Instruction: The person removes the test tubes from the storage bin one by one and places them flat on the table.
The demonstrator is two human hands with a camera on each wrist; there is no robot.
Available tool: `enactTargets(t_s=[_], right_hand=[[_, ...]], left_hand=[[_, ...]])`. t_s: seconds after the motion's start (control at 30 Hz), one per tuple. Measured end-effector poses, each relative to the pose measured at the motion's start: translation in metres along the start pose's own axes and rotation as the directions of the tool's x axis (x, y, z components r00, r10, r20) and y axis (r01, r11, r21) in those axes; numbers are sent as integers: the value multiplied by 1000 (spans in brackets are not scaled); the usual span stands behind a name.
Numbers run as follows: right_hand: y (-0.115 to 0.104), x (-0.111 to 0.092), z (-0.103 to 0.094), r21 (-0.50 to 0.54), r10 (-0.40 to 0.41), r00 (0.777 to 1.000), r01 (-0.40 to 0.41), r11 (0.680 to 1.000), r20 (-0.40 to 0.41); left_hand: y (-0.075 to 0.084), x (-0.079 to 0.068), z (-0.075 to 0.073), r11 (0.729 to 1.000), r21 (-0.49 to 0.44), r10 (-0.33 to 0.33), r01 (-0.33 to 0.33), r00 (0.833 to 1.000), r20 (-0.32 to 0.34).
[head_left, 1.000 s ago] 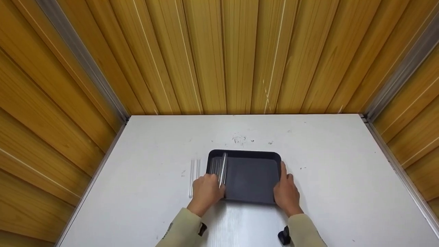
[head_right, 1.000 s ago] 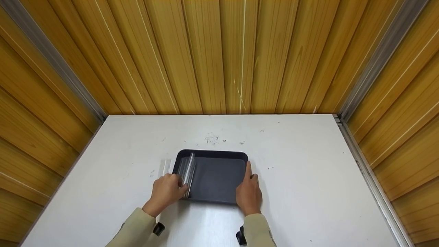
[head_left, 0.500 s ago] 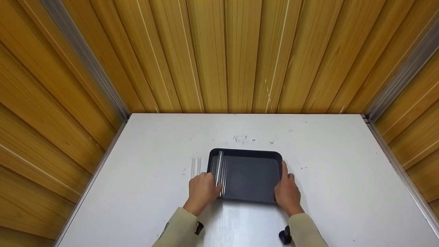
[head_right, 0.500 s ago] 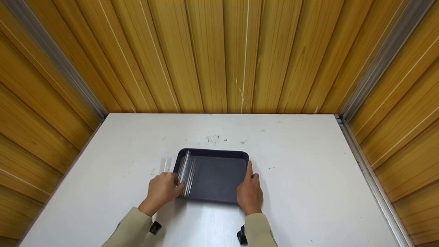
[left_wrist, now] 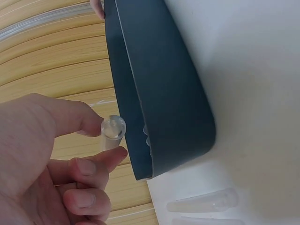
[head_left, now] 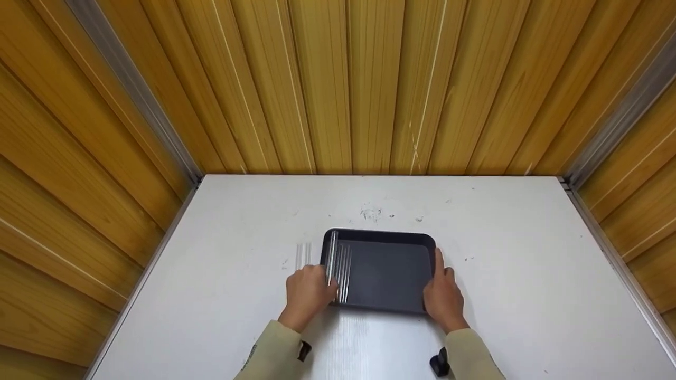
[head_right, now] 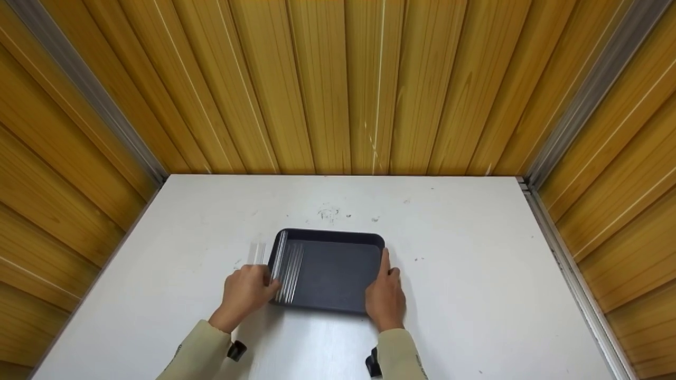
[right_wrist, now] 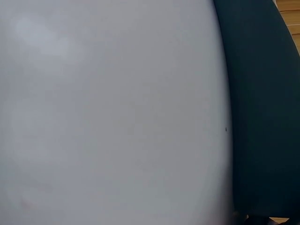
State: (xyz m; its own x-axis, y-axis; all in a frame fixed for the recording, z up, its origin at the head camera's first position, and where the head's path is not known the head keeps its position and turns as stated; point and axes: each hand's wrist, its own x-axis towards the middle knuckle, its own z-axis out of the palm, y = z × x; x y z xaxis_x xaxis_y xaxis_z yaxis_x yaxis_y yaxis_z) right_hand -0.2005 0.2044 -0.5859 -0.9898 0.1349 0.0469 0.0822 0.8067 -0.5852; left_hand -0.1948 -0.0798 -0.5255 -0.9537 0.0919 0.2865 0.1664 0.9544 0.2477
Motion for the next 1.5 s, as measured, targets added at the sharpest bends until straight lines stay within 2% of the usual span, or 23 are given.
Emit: enactTargets(t_s=[0.23, 0.57, 0.87, 1.27, 1.5], right_hand=[[2, -1, 1, -1, 9, 1000, -9, 1000, -12], [1, -2, 2, 33, 19, 1000, -19, 999, 22], [2, -1, 3, 22, 31, 999, -31, 999, 22], [0, -1, 1, 15, -9, 1000, 9, 1000, -19], [0, 0, 1, 14, -10, 1000, 10, 1000, -18]], left_hand=[[-3, 0, 0, 1000, 13, -11, 11, 1000, 6], [-10, 1, -2, 998, 5, -57, 57, 997, 49], [-11, 3, -2, 999, 3, -44, 44, 999, 25], [-15, 4, -3, 999, 4, -35, 35, 999, -18], [-17, 4, -3, 999, 7, -39, 40, 999, -11]])
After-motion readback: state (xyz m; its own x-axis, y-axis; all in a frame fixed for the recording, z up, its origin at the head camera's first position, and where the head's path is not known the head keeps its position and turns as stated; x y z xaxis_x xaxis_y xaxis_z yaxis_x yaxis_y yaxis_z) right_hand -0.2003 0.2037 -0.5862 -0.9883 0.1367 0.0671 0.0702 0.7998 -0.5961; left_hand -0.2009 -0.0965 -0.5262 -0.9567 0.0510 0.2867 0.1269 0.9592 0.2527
